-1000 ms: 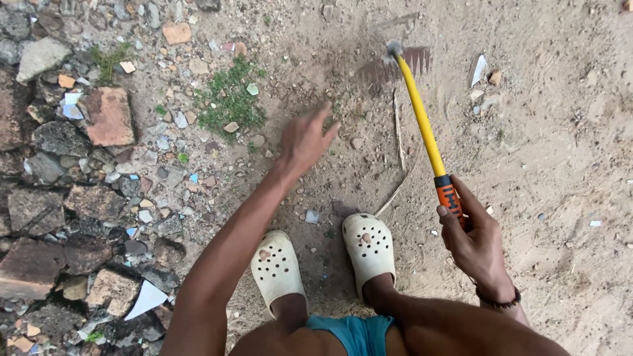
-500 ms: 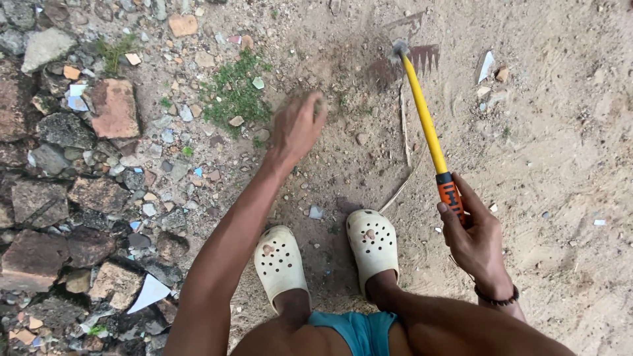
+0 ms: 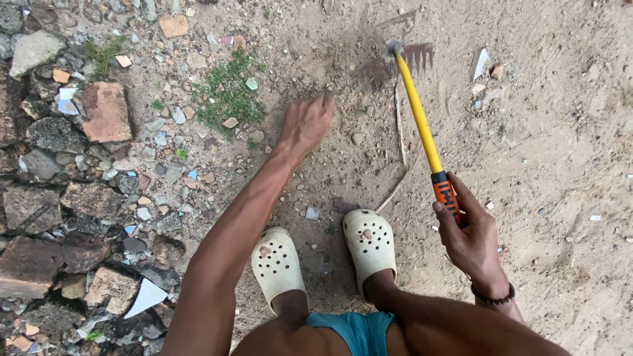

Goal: Raking and picking up small debris and grass from a dirt area.

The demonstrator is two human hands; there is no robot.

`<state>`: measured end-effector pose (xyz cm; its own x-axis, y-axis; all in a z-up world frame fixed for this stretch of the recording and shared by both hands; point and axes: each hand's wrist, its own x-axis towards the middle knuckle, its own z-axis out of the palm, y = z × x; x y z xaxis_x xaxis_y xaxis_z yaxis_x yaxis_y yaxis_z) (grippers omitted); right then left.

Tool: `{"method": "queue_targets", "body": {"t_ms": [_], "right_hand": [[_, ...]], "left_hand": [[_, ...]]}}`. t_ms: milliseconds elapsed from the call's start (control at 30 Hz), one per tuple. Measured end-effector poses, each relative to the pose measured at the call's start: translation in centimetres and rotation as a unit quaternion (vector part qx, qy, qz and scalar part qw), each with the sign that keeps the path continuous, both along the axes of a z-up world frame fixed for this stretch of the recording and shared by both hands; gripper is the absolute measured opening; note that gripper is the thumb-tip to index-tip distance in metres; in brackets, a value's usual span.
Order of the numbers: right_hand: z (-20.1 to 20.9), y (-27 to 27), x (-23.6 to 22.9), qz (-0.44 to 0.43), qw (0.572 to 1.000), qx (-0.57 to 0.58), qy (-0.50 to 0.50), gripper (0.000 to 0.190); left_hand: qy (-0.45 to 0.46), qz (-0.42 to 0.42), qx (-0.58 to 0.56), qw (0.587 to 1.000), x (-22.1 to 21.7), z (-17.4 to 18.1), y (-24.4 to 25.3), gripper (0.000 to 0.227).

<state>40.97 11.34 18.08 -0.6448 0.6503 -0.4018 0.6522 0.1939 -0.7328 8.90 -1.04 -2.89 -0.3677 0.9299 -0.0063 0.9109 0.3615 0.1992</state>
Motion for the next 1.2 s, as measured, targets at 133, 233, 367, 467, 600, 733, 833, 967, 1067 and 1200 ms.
{"method": "queue_targets", "body": {"t_ms": [133, 233, 367, 467, 600, 733, 833, 967, 1067, 1200], "right_hand": [[-0.1, 0.1, 0.0, 0.017, 0.999, 0.034, 0.001, 0.058], [0.2, 0.1, -0.2, 0.04, 0.997, 0.058, 0.01, 0.057], [-0.2, -0.2, -0.9, 0.061, 0.996, 0.061, 0.018, 0.058], [-1.1, -0.7, -1.0, 0.093, 0.992, 0.086, 0.025, 0.058], [-1.6, 0.4, -0.6, 0.148, 0.984, 0.099, -0.008, 0.058], [-0.4, 0.6, -1.0, 0.12, 0.99, 0.074, -0.006, 0.057], [0.1, 0.4, -1.8, 0.064, 0.996, 0.064, 0.012, 0.059], [0.1, 0.2, -1.9, 0.041, 0.998, 0.051, 0.01, 0.059], [-0.3, -0.1, -1.7, 0.039, 0.999, 0.03, 0.001, 0.058], [-0.8, -0.6, -1.6, 0.036, 0.999, 0.023, -0.002, 0.059]], "left_hand": [[0.031, 0.039, -0.007, 0.999, 1.4, 1.3, -1.0, 0.022], [-0.063, 0.119, 0.031, 0.99, 2.1, 3.5, -2.3, 0.016], [-0.3, 0.254, 0.128, 0.91, 0.6, 5.2, -4.3, 0.011], [-0.319, 0.28, 0.177, 0.888, 0.2, 4.6, -5.3, 0.008], [-0.311, 0.265, 0.189, 0.893, 0.1, 3.6, -4.7, 0.011], [-0.253, 0.244, 0.149, 0.924, 1.5, 3.4, -3.0, 0.011], [-0.174, 0.174, 0.066, 0.967, 1.5, 4.3, -1.2, 0.026], [-0.003, 0.073, -0.022, 0.997, 1.2, 2.0, 0.1, 0.037], [0.023, 0.039, -0.099, 0.994, 0.9, 2.1, 0.5, 0.036], [-0.101, 0.056, -0.057, 0.992, 0.1, 1.8, 0.9, 0.033]]}}
